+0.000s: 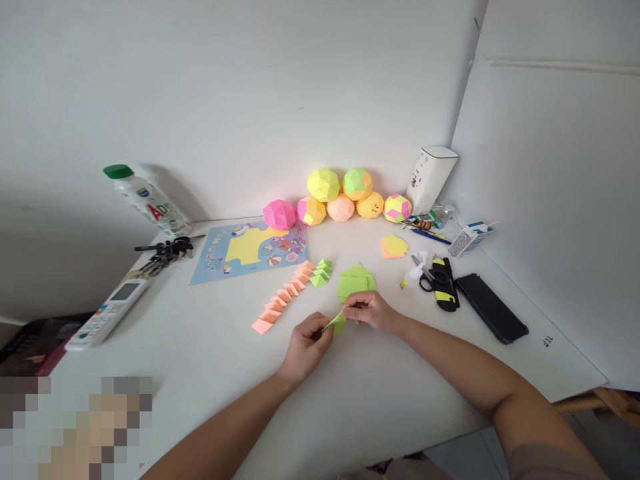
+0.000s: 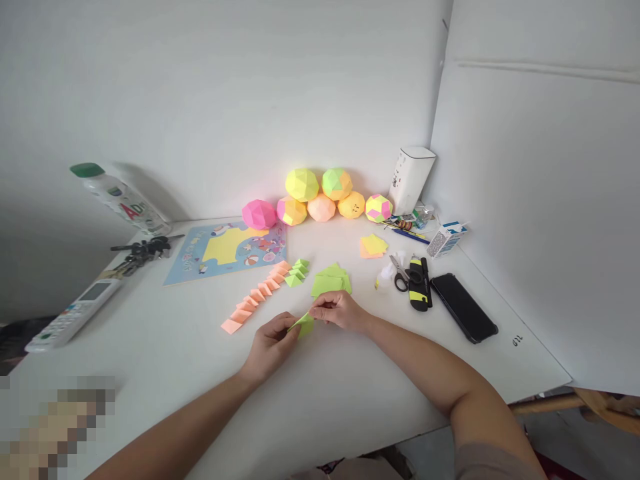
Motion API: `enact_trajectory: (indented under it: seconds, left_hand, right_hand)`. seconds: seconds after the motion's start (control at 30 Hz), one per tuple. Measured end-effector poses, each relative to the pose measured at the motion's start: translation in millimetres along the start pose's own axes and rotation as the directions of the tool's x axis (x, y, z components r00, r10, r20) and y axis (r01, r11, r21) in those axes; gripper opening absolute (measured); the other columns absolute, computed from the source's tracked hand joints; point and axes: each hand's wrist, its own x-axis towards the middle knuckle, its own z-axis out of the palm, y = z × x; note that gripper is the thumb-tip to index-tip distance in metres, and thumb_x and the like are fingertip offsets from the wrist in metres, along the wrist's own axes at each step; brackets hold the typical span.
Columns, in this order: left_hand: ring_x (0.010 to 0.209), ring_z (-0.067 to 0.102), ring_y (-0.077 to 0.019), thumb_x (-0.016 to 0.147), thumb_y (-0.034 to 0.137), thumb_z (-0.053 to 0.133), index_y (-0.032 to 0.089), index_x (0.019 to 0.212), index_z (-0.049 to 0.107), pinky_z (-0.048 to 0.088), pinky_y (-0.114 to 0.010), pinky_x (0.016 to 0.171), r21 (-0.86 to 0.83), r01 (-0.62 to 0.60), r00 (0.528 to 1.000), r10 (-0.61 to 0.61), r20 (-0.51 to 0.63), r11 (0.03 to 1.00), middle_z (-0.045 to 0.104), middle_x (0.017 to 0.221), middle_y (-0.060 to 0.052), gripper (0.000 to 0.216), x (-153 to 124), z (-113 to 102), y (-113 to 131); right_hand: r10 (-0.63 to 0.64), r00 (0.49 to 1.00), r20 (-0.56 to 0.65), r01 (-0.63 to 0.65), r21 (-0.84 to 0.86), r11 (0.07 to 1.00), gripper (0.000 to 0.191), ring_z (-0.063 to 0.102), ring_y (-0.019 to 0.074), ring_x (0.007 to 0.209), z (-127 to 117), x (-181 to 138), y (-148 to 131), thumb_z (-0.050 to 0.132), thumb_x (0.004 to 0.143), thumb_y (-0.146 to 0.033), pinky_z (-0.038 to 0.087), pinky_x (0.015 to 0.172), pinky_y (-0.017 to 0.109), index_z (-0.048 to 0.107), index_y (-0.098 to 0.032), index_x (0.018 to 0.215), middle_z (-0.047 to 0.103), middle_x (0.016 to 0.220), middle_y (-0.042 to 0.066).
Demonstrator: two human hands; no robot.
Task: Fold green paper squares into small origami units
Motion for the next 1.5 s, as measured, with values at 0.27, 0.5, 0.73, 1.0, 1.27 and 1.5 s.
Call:
enact_trajectory:
  seconds: [0.27,0.5,0.73,1.0,1.27,1.5]
  left_hand:
    - [0.058,0.044,-0.0115,0.076,0.036,0.057,0.016,0.066,0.061,0.036,-0.022,0.051,-0.026,0.058,0.998,-0.058,-0.017,0.998,0.05,0.065,0.0,0.023,1,-1,1]
    - [0.051,0.037,-0.0087,0.079,0.042,0.057,0.017,0.067,0.055,0.032,-0.02,0.047,-0.089,0.103,0.994,-0.105,-0.01,0.991,0.043,0.057,0.004,0.028,1,-1,-3]
    - [0.056,0.043,-0.0105,0.078,0.042,0.059,0.015,0.065,0.058,0.037,-0.022,0.052,-0.028,0.075,0.997,-0.074,0.015,0.997,0.051,0.063,0.001,0.029,1,0,2]
    - [0.06,0.05,-0.0124,0.078,0.042,0.06,0.016,0.076,0.065,0.041,-0.023,0.056,-0.053,0.074,0.997,-0.074,-0.006,0.996,0.058,0.069,-0.002,0.027,1,0,-5]
    - [0.064,0.053,-0.0134,0.077,0.044,0.061,0.016,0.081,0.063,0.043,-0.024,0.059,-0.13,0.104,0.994,-0.107,-0.014,0.986,0.061,0.072,-0.002,0.029,1,2,-2]
    - [0.065,0.053,-0.0134,0.077,0.044,0.062,0.015,0.08,0.063,0.043,-0.024,0.06,-0.177,0.106,0.994,-0.107,0.003,0.978,0.06,0.072,-0.002,0.029,2,1,-3]
  right_hand:
    - [-0.052,0.999,0.003,0.052,-0.008,0.999,0.025,0.045,0.0079,0.05,1,-2,-8,0.062,0.078,-0.038,0.038,0.049,0.022,0.065,-0.014,0.072,0.055,0.062,-0.001]
    - [-0.057,0.998,-0.042,0.057,0.007,0.998,0.026,0.046,0.0079,0.05,3,-3,-6,0.059,0.081,-0.04,0.039,0.048,0.021,0.059,-0.015,0.074,0.054,0.063,-0.001]
    - [-0.095,0.992,0.082,0.106,-0.146,0.984,0.027,0.045,0.0073,0.053,6,-4,-2,0.067,0.076,-0.038,0.037,0.047,0.02,0.067,-0.015,0.09,0.06,0.073,0.001]
    - [-0.024,0.999,0.024,0.027,-0.11,0.994,0.028,0.053,0.0096,0.048,5,-3,-1,0.068,0.073,-0.04,0.043,0.046,0.022,0.071,-0.013,0.083,0.06,0.058,0.0]
    - [-0.029,0.999,0.027,0.031,-0.075,0.997,0.027,0.055,0.0091,0.048,5,-2,1,0.07,0.072,-0.038,0.046,0.046,0.021,0.072,-0.014,0.084,0.064,0.062,0.0]
    - [-0.026,0.999,0.041,0.028,-0.061,0.998,0.027,0.056,0.0096,0.048,5,-2,2,0.07,0.073,-0.037,0.046,0.047,0.022,0.073,-0.015,0.087,0.066,0.065,0.001]
